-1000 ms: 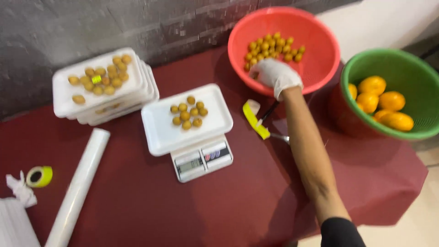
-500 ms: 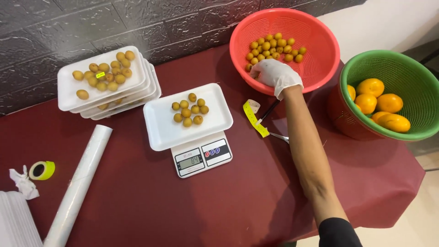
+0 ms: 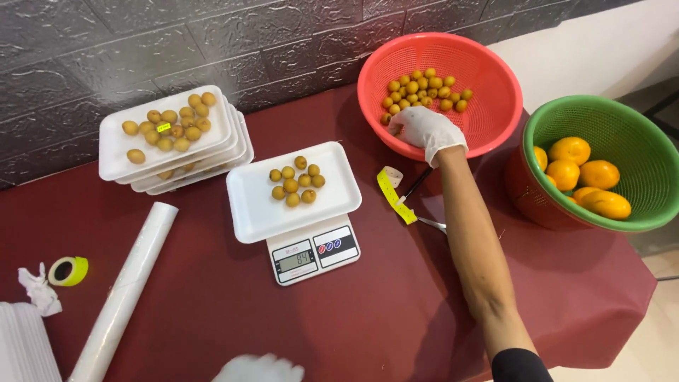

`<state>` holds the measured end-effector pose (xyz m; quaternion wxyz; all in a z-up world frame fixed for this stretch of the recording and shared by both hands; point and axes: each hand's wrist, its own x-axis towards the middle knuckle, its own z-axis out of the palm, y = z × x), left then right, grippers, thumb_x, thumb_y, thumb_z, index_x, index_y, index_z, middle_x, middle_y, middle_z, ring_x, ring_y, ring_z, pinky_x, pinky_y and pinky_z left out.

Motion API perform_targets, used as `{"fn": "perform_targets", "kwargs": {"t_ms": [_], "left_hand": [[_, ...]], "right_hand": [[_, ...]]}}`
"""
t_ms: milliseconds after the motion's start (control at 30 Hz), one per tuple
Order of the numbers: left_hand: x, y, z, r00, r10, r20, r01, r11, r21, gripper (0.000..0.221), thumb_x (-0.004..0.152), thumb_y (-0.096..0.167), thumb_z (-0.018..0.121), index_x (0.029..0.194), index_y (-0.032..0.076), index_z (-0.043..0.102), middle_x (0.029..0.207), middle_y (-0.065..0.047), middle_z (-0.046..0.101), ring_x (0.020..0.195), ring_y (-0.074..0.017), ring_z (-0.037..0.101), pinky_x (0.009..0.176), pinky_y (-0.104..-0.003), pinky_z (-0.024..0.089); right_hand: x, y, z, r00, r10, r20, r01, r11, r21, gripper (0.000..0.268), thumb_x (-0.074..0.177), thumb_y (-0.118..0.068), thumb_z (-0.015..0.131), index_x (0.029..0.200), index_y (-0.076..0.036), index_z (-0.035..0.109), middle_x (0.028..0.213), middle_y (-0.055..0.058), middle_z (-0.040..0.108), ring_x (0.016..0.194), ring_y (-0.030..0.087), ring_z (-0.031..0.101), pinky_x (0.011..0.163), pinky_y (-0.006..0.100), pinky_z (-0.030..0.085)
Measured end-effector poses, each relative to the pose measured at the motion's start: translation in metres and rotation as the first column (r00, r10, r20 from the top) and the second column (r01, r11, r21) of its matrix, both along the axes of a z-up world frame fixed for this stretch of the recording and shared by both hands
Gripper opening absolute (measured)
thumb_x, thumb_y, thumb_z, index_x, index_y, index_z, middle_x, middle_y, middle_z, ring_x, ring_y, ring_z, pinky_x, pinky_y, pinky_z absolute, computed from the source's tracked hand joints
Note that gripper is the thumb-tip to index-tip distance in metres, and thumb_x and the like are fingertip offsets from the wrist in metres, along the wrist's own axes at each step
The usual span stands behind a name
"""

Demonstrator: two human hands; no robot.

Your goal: The person is weighing small fruits by picking them from a basket and placing them onto a tray on a digital scale.

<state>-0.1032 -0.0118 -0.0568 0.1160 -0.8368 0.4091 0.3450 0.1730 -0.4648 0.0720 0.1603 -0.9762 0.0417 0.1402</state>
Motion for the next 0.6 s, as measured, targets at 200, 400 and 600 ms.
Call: {"fn": "perform_targets", "kwargs": {"t_ms": [200, 400, 600], "left_hand": [[0.060, -0.096, 0.101, 0.990, 0.014, 0.139, 0.061, 0.851, -0.522, 0.048, 0.105, 0.050, 0.052, 0.073, 0.016, 0.063, 0.073, -0.005, 0.063, 0.069, -0.0333, 0.062, 0.056, -0.054, 0.046], [0.129, -0.046, 0.124, 0.816, 0.512, 0.268, 0.216, 0.160, -0.963, 0.021, 0.085, 0.006, 0.052, 0.082, 0.012, 0.072, 0.078, -0.005, 0.072, 0.067, -0.0247, 0.066, 0.065, -0.037, 0.050], [0.196, 0.011, 0.071, 0.524, 0.851, -0.017, 0.137, -0.103, -0.985, 0.037, 0.096, 0.006, 0.037, 0.071, 0.014, 0.064, 0.058, 0.002, 0.047, 0.055, -0.0157, 0.045, 0.059, -0.025, 0.047]], "right_hand": [[0.013, -0.010, -0.015, 0.991, 0.068, 0.114, -0.071, 0.997, 0.016, 0.029, 0.082, -0.007, 0.064, 0.100, -0.023, 0.080, 0.110, 0.002, 0.075, 0.098, 0.030, 0.067, 0.081, 0.041, 0.052], [-0.002, -0.004, 0.015, 0.984, -0.024, 0.179, 0.017, 0.999, 0.044, 0.012, 0.092, -0.023, 0.066, 0.098, -0.021, 0.077, 0.100, 0.001, 0.077, 0.089, 0.027, 0.069, 0.083, 0.043, 0.054], [-0.045, 0.028, 0.077, 0.937, -0.014, 0.349, -0.077, 0.967, 0.243, 0.026, 0.089, -0.020, 0.075, 0.114, -0.012, 0.071, 0.111, 0.013, 0.075, 0.106, 0.035, 0.070, 0.096, 0.049, 0.053]]}}
